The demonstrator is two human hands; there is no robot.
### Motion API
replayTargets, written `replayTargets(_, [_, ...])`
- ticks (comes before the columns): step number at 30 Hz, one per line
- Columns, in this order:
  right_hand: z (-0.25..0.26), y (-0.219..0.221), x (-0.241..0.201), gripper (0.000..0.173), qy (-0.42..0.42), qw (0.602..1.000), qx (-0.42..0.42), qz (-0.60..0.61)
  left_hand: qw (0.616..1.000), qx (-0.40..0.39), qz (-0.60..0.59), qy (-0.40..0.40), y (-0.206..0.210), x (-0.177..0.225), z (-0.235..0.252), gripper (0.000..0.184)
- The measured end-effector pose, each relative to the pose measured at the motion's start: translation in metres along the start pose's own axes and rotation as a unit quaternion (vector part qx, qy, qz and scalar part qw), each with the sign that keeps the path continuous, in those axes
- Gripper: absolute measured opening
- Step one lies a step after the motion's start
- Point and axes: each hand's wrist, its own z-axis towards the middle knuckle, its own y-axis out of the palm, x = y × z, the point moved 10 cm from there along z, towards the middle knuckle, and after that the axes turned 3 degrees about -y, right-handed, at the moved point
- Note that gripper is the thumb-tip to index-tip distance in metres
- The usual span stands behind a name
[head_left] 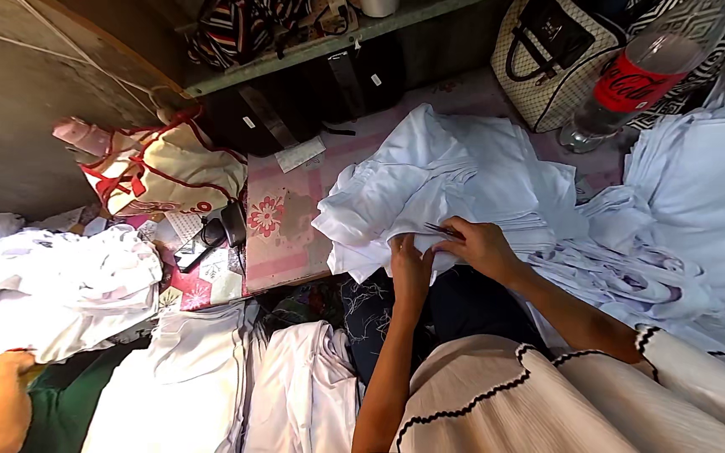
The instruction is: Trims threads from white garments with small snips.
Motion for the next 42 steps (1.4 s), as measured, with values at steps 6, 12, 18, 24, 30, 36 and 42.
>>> replayTargets(6, [0.026, 0.009, 0.031, 0.023, 0.069, 0.992, 0.015, 0.106, 0.996, 0.032, -0.037, 0.077, 0.01, 0.003, 0.024, 0.013])
replayTargets(12, [0.021, 0.023, 0.039, 0.015, 0.171, 0.911, -0.003, 0.376, 0.971, -0.067, -0.229, -0.02, 0.016, 0.001, 0.025, 0.014])
replayTargets(18, [0.008, 0.019, 0.047, 0.03, 0.19, 0.894, -0.051, 0.403, 0.965, -0.082, -0.246, -0.047, 0.026, -0.015, 0.022, 0.012])
replayTargets(24, [-0.018, 0.002, 0.04, 0.036, 0.183, 0.931, -0.144, 0.282, 0.947, -0.075, -0.303, -0.078, 0.021, -0.026, 0.007, 0.01])
replayTargets(30, [-0.008, 0.018, 0.043, 0.038, 0.205, 0.932, -0.146, 0.26, 0.939, -0.077, -0.325, -0.075, 0.022, -0.021, 0.004, 0.009])
replayTargets(36, [0.002, 0.024, 0.046, 0.034, 0.19, 0.939, -0.121, 0.259, 0.939, -0.071, -0.329, -0.071, 0.021, -0.021, 0.005, 0.009])
replayTargets(42, [-0.009, 0.011, 0.053, 0.033, 0.196, 0.944, -0.114, 0.241, 0.973, -0.167, -0.142, -0.077, 0.021, -0.021, -0.009, 0.016])
